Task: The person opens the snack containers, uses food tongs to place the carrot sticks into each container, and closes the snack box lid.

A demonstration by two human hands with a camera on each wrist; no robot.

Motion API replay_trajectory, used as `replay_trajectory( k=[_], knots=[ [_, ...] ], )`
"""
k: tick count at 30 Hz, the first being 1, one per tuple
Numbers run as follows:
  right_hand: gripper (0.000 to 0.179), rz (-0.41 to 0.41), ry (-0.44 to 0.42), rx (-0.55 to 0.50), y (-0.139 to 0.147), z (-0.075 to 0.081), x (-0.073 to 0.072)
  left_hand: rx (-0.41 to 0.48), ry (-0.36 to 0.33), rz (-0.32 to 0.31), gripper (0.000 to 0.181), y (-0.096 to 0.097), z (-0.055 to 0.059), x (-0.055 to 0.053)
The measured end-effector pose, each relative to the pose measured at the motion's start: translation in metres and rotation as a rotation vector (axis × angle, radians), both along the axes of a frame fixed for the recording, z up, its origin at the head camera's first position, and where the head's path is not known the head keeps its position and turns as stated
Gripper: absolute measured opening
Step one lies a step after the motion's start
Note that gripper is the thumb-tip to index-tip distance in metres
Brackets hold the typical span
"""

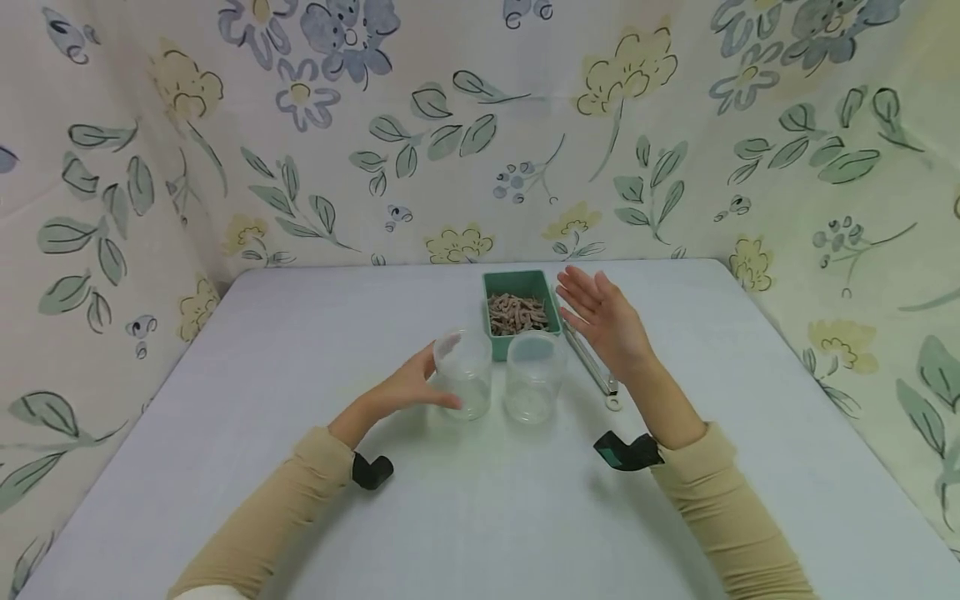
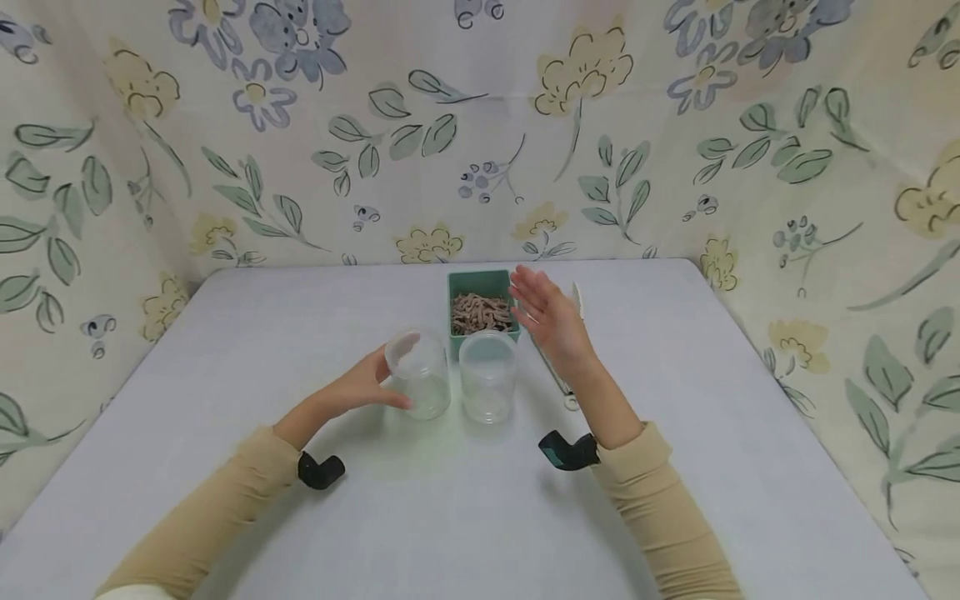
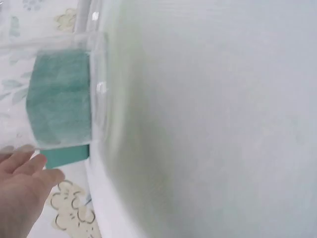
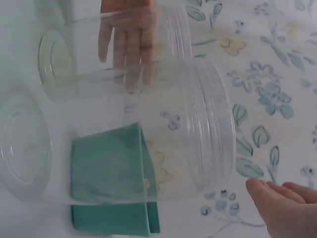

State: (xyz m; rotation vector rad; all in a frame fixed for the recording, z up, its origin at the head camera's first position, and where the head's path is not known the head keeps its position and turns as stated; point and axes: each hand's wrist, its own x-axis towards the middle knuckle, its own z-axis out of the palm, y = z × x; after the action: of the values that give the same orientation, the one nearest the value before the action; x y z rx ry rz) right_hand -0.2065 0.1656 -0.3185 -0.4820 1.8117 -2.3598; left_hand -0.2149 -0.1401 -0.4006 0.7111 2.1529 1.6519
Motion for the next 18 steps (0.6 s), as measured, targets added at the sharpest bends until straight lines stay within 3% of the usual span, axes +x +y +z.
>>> replay_trajectory(
  k=[3, 6, 11, 15, 18],
  knots=[
    [0.070, 0.052, 0.002, -0.004, -0.007, -0.002, 0.002, -0.047, 0.055, 0.093, 0.094, 0.010, -0.004, 0.003],
    [0.071, 0.085, 0.000, 0.006, -0.012, -0.004, 0.004, -0.065, 0.080, 0.196, 0.083, 0.016, 0.002, 0.008],
    [0.067, 0.115, -0.019, 0.011, -0.020, -0.004, 0.006, -0.125, 0.161, 0.327, 0.081, 0.025, 0.036, 0.020],
    [0.064, 0.135, -0.035, 0.061, -0.031, -0.002, 0.009, -0.175, 0.339, 0.422, 0.088, 0.037, 0.062, 0.029],
    [0.062, 0.115, -0.001, 0.133, -0.040, -0.003, 0.012, -0.252, 0.469, 0.516, 0.092, 0.047, 0.072, 0.035]
  ],
)
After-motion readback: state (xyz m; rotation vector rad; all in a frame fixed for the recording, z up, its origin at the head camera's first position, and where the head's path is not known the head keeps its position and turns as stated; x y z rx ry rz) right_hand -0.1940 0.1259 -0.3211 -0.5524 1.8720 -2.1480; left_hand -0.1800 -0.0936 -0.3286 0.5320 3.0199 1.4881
